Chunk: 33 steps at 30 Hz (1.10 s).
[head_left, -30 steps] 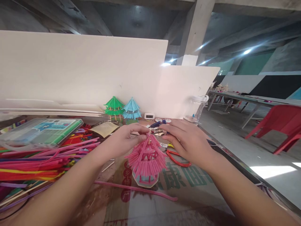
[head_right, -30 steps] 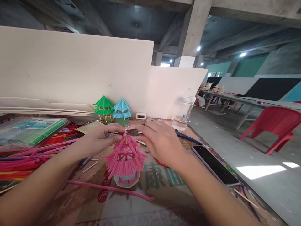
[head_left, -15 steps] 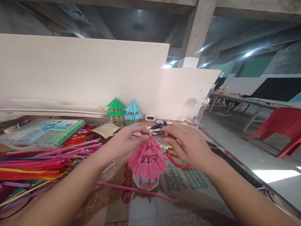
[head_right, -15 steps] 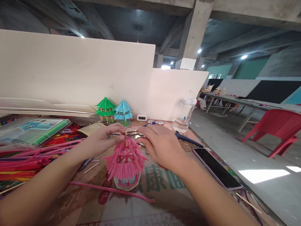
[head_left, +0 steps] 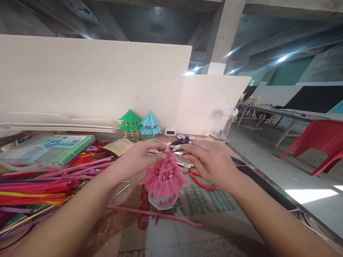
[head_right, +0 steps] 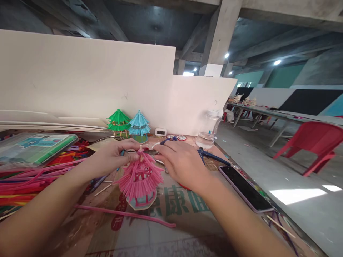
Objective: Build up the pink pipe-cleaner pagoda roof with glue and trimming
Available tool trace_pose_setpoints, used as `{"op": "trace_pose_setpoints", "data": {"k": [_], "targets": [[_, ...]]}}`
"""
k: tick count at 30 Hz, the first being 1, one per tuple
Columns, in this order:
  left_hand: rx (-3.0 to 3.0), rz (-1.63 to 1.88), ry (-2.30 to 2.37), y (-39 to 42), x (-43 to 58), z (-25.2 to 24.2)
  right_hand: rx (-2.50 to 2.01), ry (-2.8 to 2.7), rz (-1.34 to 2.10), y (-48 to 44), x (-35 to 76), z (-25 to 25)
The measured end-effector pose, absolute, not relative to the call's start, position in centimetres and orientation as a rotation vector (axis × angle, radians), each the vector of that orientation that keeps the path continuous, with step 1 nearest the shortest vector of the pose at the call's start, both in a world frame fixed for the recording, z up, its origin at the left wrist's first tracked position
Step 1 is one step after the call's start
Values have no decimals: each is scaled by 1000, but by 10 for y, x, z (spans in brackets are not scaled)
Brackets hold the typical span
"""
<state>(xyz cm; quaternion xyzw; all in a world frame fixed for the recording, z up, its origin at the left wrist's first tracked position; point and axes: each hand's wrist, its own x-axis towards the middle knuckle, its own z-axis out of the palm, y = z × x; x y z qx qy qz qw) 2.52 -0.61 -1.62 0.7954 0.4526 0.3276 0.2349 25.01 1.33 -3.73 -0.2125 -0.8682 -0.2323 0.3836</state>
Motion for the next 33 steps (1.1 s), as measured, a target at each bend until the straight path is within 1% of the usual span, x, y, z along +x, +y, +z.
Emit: {"op": "trace_pose_setpoints", "data": {"k": [4, 10, 20, 24, 28, 33], "targets": [[2100, 943, 1242, -10, 29, -15, -531, -2195, -637, 8, 247, -37], [2088, 960, 1268, -12, 33, -15, -562, -2209, -608, 7, 246, -38], [2047, 997, 1293, -14, 38, -15, -473, -2183, -445, 18, 246, -45], [2050, 975, 1300, -14, 37, -14, -435, -2144, -475, 18, 245, -47], [2061, 953, 1300, -15, 36, -13, -490, -2135, -466, 15, 247, -42], [2026, 955, 1325, -15, 37, -14, -524, -2165, -532, 13, 250, -38]]}}
